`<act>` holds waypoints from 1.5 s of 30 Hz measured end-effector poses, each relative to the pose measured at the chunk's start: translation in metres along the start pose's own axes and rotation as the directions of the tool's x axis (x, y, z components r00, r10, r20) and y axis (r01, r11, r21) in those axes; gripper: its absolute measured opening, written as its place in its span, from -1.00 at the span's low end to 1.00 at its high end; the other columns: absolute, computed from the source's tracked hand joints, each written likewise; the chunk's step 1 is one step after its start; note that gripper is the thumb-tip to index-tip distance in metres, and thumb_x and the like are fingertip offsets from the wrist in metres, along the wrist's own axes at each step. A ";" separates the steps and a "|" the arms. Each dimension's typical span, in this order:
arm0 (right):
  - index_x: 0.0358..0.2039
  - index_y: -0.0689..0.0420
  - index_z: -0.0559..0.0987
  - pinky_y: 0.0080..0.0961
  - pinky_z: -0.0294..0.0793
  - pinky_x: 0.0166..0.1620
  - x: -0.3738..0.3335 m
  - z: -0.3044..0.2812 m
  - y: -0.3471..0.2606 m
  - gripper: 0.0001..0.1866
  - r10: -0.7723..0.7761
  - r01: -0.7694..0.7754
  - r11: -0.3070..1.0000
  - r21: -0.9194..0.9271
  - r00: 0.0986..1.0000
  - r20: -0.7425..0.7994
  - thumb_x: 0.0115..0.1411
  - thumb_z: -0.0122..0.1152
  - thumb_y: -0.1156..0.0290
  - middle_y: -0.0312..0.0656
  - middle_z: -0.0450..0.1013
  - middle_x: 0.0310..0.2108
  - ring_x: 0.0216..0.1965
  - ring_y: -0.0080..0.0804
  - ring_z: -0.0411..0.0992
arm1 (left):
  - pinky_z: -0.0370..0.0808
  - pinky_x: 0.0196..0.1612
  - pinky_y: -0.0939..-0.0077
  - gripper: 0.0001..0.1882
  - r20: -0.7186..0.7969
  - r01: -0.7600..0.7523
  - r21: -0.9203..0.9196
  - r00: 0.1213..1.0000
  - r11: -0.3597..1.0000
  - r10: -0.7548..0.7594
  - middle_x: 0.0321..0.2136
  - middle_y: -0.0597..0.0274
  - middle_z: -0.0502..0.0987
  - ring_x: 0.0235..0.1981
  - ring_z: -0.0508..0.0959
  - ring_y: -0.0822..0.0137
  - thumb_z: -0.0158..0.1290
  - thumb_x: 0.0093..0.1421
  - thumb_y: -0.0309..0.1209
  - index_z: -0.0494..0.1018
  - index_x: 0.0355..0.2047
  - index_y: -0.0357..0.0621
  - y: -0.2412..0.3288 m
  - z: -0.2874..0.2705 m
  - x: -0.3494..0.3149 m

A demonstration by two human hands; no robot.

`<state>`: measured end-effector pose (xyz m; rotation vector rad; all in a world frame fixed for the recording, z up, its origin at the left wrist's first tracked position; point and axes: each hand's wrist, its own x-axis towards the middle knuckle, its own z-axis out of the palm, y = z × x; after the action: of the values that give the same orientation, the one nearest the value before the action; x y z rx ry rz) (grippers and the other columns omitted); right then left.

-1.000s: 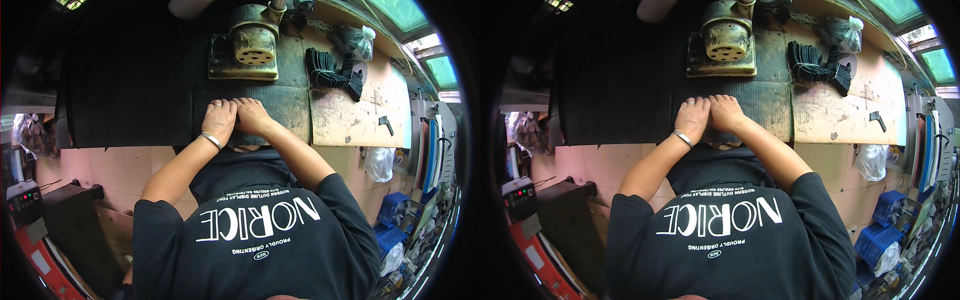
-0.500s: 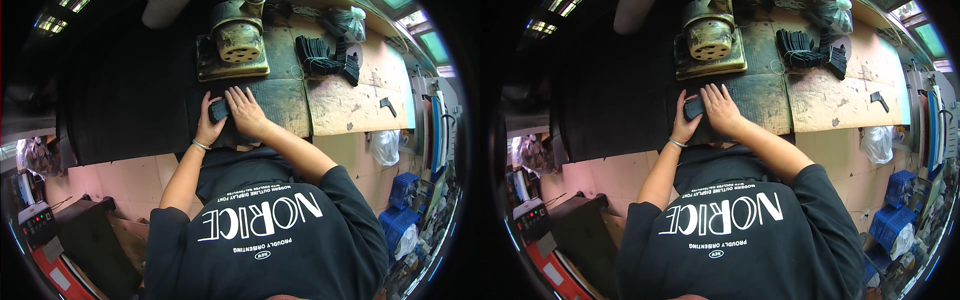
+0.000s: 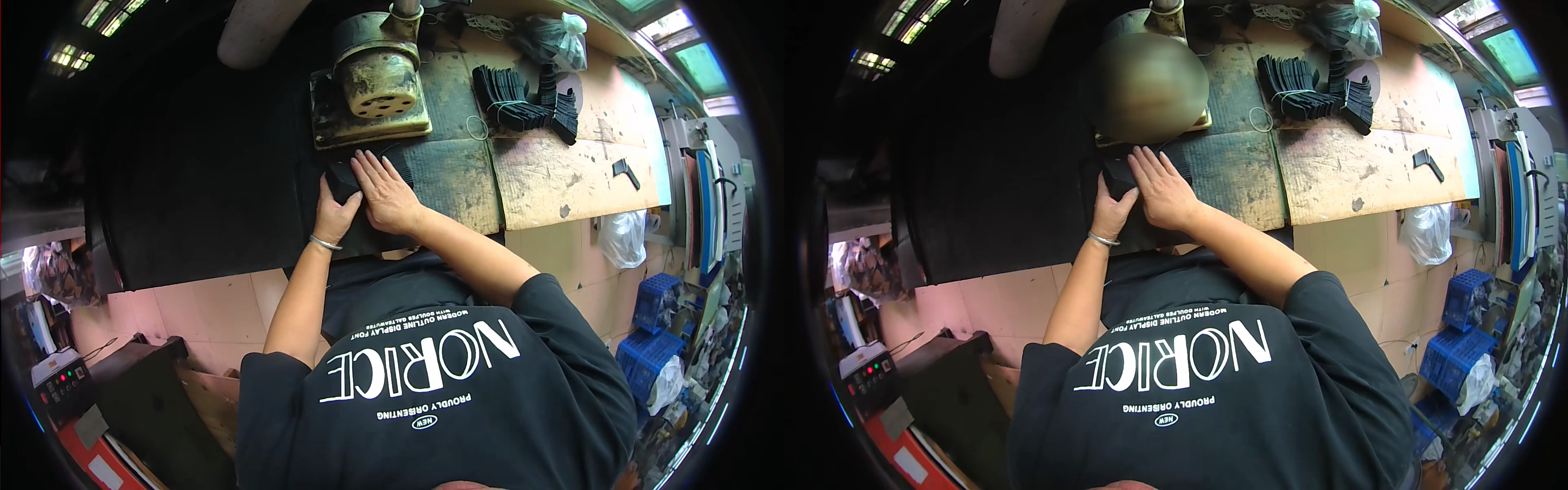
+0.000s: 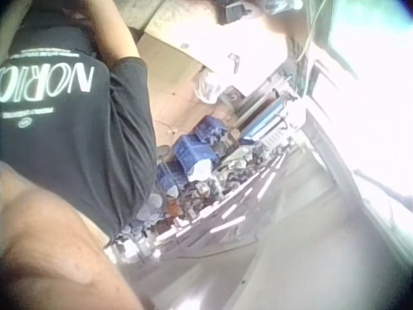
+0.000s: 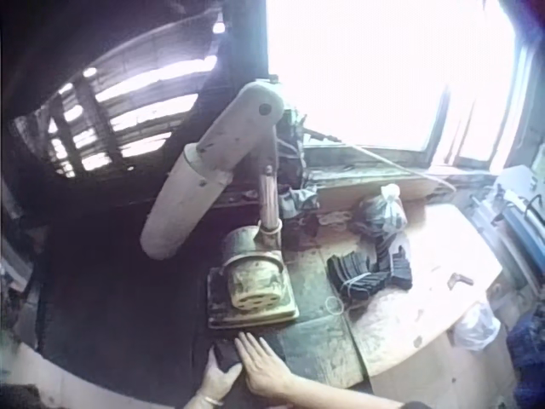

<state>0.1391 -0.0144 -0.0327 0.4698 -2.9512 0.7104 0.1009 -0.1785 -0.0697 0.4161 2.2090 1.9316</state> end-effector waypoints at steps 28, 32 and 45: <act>0.24 0.41 0.21 -0.01 -0.13 0.39 -0.008 -0.007 -0.006 -0.23 0.015 -0.016 1.000 -0.011 0.999 -0.043 0.01 0.05 0.28 0.15 0.09 0.32 0.39 0.01 -0.03 | 0.42 0.01 0.50 -0.48 0.075 0.133 -0.290 0.990 0.948 -0.116 -0.10 0.16 0.52 -0.10 0.51 0.37 0.22 0.11 -0.47 0.32 0.06 -0.34 0.023 -0.004 -0.014; 0.24 0.40 0.21 -0.02 -0.14 0.39 -0.009 -0.004 -0.008 -0.23 0.048 -0.048 0.999 -0.002 0.999 -0.023 0.02 0.04 0.28 0.16 0.07 0.33 0.40 0.00 -0.05 | 0.47 -0.09 0.51 -0.63 -0.063 0.097 -0.206 0.992 0.974 -0.112 -0.22 0.20 0.56 -0.21 0.54 0.40 0.22 0.10 -0.50 0.41 -0.10 -0.35 0.021 0.004 -0.017; 0.27 0.33 0.19 -0.04 -0.18 0.40 -0.010 -0.003 0.002 -0.25 0.047 -0.046 0.997 0.066 0.999 -0.012 0.06 0.01 0.28 0.10 0.04 0.36 0.41 -0.06 -0.06 | 0.50 -0.19 0.47 -0.63 -0.303 0.020 0.106 0.953 0.994 0.013 -0.33 0.03 0.57 -0.28 0.58 0.31 0.27 0.04 -0.46 0.39 -0.21 -0.36 0.020 0.027 -0.023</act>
<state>0.1482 -0.0090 -0.0324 0.4005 -2.9428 0.8149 0.1329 -0.1582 -0.0553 0.1352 2.5074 1.9946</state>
